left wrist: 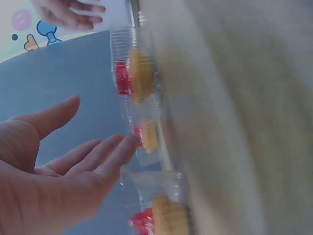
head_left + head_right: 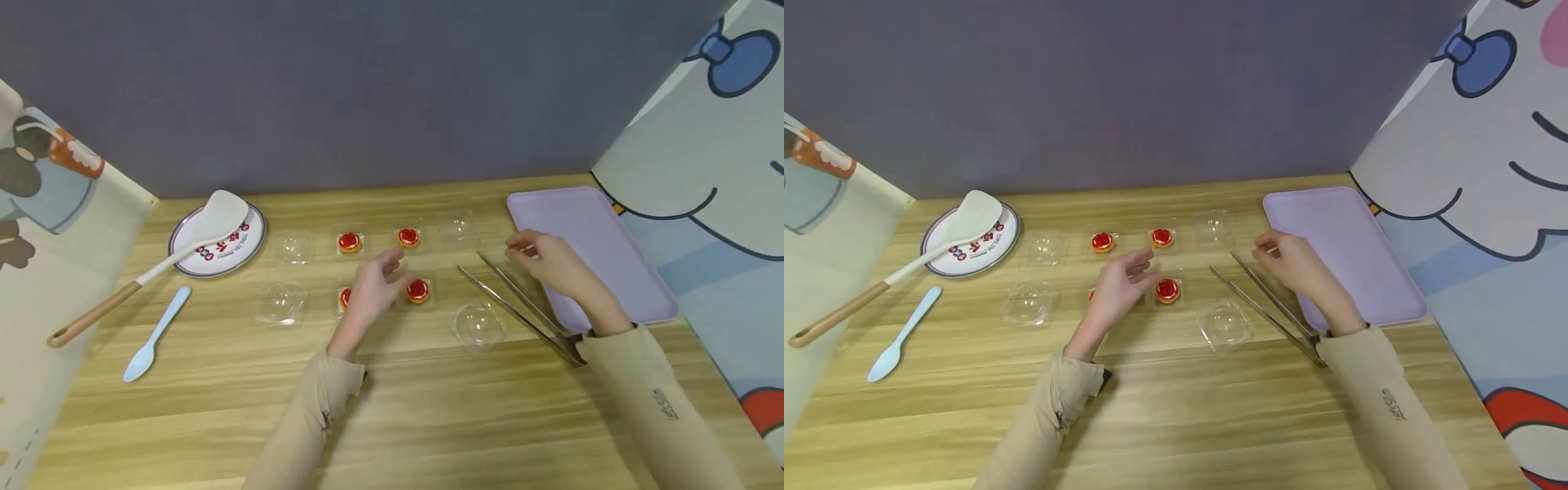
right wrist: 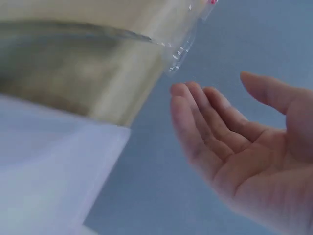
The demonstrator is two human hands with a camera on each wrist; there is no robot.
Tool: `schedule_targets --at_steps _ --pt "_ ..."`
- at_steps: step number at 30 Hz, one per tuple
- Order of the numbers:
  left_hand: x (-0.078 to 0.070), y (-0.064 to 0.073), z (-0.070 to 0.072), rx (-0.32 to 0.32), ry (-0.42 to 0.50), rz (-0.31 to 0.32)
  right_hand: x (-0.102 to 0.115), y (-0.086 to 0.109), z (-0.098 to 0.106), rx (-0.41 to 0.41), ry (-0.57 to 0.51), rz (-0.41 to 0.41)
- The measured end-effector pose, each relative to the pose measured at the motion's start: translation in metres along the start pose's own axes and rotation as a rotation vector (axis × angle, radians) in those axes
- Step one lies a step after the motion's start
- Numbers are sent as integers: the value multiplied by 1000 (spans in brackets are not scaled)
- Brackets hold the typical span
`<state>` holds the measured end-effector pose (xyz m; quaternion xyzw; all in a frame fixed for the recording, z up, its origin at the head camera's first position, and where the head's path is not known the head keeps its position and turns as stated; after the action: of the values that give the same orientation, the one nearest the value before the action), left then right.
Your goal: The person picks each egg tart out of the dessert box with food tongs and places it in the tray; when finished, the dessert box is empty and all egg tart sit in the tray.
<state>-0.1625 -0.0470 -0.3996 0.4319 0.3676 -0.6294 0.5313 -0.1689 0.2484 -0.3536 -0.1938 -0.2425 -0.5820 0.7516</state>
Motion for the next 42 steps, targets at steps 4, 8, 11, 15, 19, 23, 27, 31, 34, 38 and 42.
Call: schedule_targets --at_steps 4,8,11,15,19,23,27,31,34,38,42 --pt "7 7 0 35 -32 66 -15 33 -10 -30 4 78" --pt "10 12 0 75 -39 84 -25 61 -24 -81 85 146" --pt "12 15 -2 107 -21 91 -27 81 -34 -107 188 119" --pt "13 17 -5 123 -4 81 -32 102 -48 -119 296 71" --pt "13 19 -4 113 -63 69 -37 112 -58 -205 358 197" --pt "12 20 -4 115 -134 58 -42 114 -62 -293 401 306" --pt "11 20 -5 124 -184 39 -46 117 -64 -330 437 341" --pt "11 20 -7 121 -218 34 -47 118 -61 -310 413 292" --pt "11 19 -7 119 -223 37 -48 119 -53 -302 358 224" --pt "12 17 -7 112 -216 39 -49 121 -41 -340 280 199" --pt "12 17 -6 102 -216 35 -49 124 -28 -425 184 164"
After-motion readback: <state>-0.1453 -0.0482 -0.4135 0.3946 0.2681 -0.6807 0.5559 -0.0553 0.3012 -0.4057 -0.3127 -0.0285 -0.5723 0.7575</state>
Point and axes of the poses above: each hand's wrist, its own y-axis away from the middle knuckle, its own z-axis out of the back of the hand, x = y × z, the point moved 4 cm from there along -y, towards the middle knuckle, and after that the axes turned 4 degrees about -x, right-handed, at the moved point
